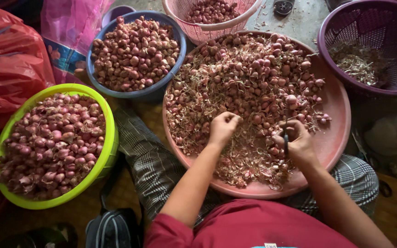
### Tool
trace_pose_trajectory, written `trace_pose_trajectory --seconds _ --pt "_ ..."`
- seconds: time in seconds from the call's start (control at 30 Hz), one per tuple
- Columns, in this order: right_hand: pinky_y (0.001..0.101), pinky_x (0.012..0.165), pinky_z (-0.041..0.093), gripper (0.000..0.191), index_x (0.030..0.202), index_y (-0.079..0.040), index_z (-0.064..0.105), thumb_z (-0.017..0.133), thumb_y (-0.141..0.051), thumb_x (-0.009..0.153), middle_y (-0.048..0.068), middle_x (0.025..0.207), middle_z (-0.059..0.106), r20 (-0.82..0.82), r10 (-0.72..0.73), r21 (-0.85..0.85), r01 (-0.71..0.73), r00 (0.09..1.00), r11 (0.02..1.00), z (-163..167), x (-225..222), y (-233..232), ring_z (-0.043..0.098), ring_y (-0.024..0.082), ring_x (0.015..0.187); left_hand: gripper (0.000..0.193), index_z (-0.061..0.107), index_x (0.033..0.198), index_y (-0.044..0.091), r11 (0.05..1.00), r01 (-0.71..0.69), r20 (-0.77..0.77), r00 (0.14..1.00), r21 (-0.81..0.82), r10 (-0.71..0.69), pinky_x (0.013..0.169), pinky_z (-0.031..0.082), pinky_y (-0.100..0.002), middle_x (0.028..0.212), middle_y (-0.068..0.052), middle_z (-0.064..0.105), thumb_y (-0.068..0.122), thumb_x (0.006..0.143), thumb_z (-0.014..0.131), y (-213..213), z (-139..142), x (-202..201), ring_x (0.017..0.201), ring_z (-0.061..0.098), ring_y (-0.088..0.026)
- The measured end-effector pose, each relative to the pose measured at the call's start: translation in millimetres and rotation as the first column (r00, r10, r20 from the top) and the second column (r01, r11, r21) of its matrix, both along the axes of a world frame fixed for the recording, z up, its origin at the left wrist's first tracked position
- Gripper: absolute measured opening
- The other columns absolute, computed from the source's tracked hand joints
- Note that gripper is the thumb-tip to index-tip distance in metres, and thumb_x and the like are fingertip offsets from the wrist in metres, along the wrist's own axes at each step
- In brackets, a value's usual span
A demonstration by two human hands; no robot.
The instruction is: The person sits on the floor trimming dried roots and stems off shallots with scissors, working one shallot at a time from a large pink tray. Trimmed shallots are placed into a green basket beside them, while untrimmed shallots fill surrounding baskets.
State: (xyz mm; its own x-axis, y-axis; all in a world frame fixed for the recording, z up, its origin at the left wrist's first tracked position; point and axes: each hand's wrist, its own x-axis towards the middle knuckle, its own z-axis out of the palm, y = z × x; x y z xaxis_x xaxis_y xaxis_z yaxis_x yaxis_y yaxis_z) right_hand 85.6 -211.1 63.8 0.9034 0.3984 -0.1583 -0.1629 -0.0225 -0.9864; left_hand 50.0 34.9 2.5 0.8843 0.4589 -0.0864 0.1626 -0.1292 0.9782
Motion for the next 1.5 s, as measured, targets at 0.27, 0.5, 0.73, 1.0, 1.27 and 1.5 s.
trace_pose_trajectory --seconds 0.27,0.5,0.73,1.0,1.27,1.5 --pt "0.0268 0.058 0.058 0.046 0.119 -0.003 0.057 0.083 -0.008 0.081 0.007 0.091 0.066 0.042 0.048 -0.065 -0.045 0.998 0.997 -19.7 -1.0 1.7 0.064 0.011 0.071 0.015 0.069 0.088 0.006 0.631 0.064 0.043 0.987 0.773 -0.152 0.07 0.056 -0.045 0.093 -0.014 0.069 0.018 0.085 0.078 -9.7 -39.2 19.8 0.082 0.07 -0.034" --pt "0.0293 0.072 0.058 0.054 0.125 -0.004 0.052 0.082 -0.008 0.08 0.01 0.107 0.071 0.054 0.099 0.106 -0.104 0.994 0.989 -8.8 0.4 12.9 0.07 0.015 0.085 0.026 0.075 0.111 0.004 0.853 0.289 -0.001 0.947 -0.434 -0.321 0.063 0.053 -0.025 0.088 -0.002 0.072 0.022 0.092 0.078 -10.7 -11.1 -20.4 0.072 0.064 -0.008" --pt "0.0347 0.078 0.065 0.048 0.124 -0.001 0.056 0.081 -0.005 0.084 0.015 0.099 0.072 0.065 0.222 0.138 -0.229 0.973 0.964 -0.6 0.6 27.2 0.073 0.02 0.088 0.025 0.068 0.11 0.006 0.699 0.324 0.072 0.929 -0.637 -0.364 0.057 0.05 -0.023 0.088 -0.002 0.073 0.019 0.091 0.077 -28.9 15.8 -43.7 0.069 0.064 -0.009" --pt "0.034 0.072 0.058 0.061 0.115 -0.006 0.059 0.092 -0.029 0.069 0.01 0.09 0.071 0.075 0.352 -0.567 -0.251 0.933 0.785 30.3 3.5 13.1 0.069 0.019 0.081 0.022 0.071 0.111 0.005 0.615 0.22 0.161 0.975 -0.757 -0.152 0.056 0.052 -0.023 0.09 -0.003 0.073 0.014 0.092 0.078 -33.4 6.5 -44.1 0.067 0.066 -0.009" --pt "0.0325 0.067 0.057 0.051 0.104 -0.003 0.061 0.092 -0.022 0.068 0.007 0.081 0.073 0.029 0.438 -0.515 -0.362 0.899 0.777 6.2 -7.0 1.6 0.068 0.015 0.076 0.016 0.07 0.104 0.005 0.578 0.258 0.194 0.966 -0.774 -0.172 0.052 0.048 -0.021 0.085 -0.003 0.073 0.012 0.092 0.079 -33.1 0.5 -44.4 0.062 0.063 -0.007" --pt "0.0296 0.06 0.054 0.041 0.101 0.0 0.063 0.089 -0.013 0.073 0.009 0.078 0.074 -0.059 0.364 -0.378 -0.358 0.93 0.854 -8.1 2.1 -2.1 0.068 0.014 0.071 0.016 0.072 0.107 0.004 0.58 0.286 0.225 0.958 -0.763 -0.177 0.054 0.048 -0.021 0.087 -0.003 0.073 0.008 0.093 0.078 -32.7 3.8 -46.5 0.064 0.063 -0.008"
